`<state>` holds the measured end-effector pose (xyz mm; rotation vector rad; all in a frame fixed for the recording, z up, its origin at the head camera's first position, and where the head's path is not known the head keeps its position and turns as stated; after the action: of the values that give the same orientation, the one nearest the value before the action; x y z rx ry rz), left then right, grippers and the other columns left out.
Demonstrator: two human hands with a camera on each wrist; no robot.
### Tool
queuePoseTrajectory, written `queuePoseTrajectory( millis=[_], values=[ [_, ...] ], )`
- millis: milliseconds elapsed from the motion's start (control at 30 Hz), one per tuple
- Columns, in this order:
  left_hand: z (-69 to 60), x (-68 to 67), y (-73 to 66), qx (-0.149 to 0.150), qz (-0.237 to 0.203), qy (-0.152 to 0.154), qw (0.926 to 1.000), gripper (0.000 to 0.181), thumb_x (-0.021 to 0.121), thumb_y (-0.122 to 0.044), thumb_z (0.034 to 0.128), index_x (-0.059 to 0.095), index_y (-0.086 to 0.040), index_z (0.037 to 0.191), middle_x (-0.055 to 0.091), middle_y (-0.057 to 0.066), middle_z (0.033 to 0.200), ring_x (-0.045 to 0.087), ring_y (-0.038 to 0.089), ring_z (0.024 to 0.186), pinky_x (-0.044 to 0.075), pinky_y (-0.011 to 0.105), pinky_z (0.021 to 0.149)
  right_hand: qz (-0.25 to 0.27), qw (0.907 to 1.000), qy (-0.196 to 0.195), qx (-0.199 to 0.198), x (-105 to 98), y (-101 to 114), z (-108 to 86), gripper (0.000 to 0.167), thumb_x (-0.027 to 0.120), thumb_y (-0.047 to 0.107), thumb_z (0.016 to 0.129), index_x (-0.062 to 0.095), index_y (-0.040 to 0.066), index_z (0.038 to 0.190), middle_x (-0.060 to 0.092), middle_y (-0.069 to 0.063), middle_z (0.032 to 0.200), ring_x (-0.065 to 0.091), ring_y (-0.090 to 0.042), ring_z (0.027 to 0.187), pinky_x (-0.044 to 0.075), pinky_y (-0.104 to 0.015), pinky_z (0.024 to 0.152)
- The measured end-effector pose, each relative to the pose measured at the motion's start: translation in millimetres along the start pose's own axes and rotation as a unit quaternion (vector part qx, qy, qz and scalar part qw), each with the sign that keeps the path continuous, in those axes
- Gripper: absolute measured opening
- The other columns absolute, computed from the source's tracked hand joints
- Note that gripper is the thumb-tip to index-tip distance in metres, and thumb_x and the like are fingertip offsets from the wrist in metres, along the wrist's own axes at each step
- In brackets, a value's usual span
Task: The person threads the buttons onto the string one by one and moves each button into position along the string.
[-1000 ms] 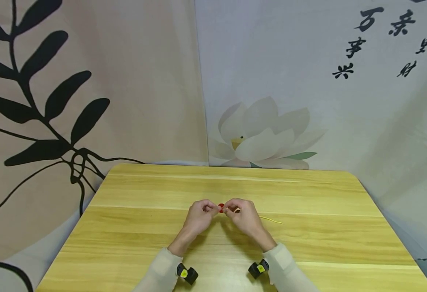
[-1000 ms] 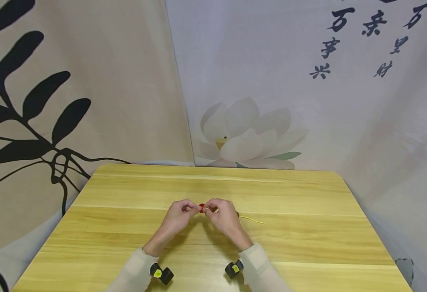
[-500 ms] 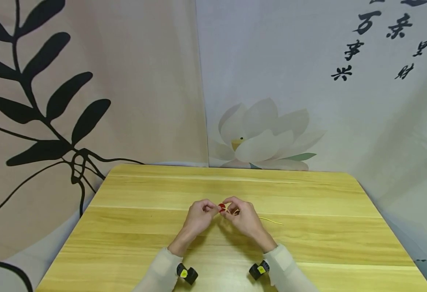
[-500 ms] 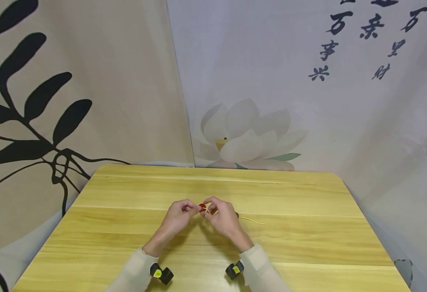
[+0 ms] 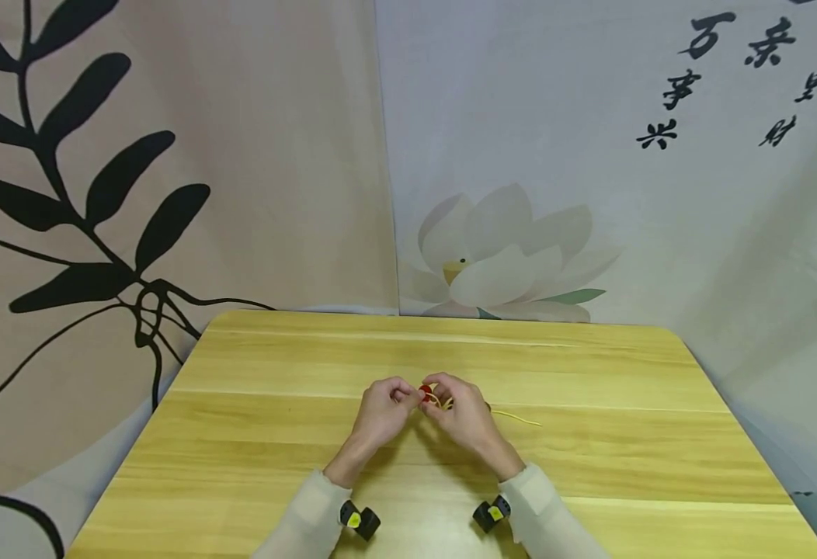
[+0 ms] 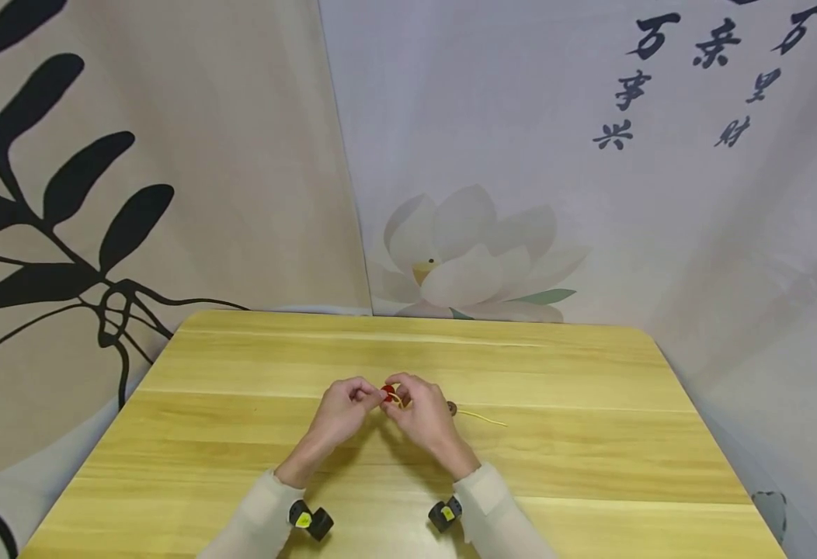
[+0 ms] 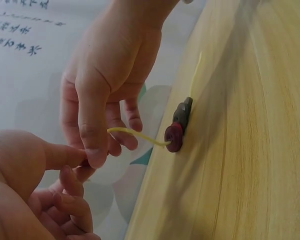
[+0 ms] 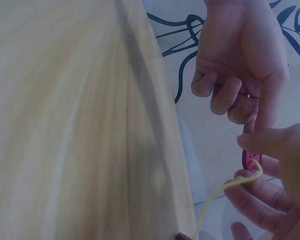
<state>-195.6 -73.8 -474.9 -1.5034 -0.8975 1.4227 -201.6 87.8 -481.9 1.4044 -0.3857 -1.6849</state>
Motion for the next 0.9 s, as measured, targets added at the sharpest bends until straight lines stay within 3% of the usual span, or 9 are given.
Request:
queuePoseTrajectory(
  millis=[400, 700, 900],
  values=[
    [3.3, -4.3, 3.9, -0.004, 0.008, -0.019, 0.9998, 0.014, 0.068, -0.02, 0.0932, 0.073, -0.008, 0.088, 0.058, 0.001, 0.072, 0.05, 0.014, 0.066, 0.04, 0.027, 0.059, 0.042, 0.999, 0.002, 0.016, 0.0, -3.5, -0.9, 0.029, 0.078, 0.004, 0.083, 0.067, 0.011, 0.109, 0.069, 0.001, 0.082, 0.064, -0.014, 0.073, 0.052, -0.025, 0.066],
    [2.8, -6.1, 6.5, -0.013, 0.01, -0.003, 0.9999, 0.018, 0.068, -0.025, 0.0941, 0.074, -0.011, 0.103, 0.06, 0.004, 0.078, 0.05, 0.013, 0.063, 0.039, 0.024, 0.052, 0.052, 0.9981, 0.019, 0.025, -2.1, -0.1, -1.5, 0.028, 0.075, 0.005, 0.085, 0.066, 0.015, 0.109, 0.072, 0.001, 0.088, 0.063, -0.013, 0.078, 0.05, -0.028, 0.069],
    [2.0, -5.6, 7.0, -0.008, 0.004, 0.007, 0.9999, 0.016, 0.067, -0.024, 0.0948, 0.075, -0.011, 0.1, 0.059, 0.002, 0.078, 0.048, 0.013, 0.063, 0.038, 0.023, 0.052, 0.081, 0.9955, 0.037, 0.032, -1.1, -1.3, -1.4, 0.027, 0.073, 0.005, 0.087, 0.066, 0.014, 0.111, 0.072, 0.001, 0.09, 0.064, -0.013, 0.08, 0.051, -0.03, 0.072]
  ],
)
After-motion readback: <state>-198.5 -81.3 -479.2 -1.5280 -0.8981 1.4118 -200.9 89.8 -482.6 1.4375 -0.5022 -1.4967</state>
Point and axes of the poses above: each hand's wrist, its own z-axis towards the middle knuckle, its own x-axis out of the palm, y = z × x, the point moved 2 cm from there along z, towards the middle knuckle
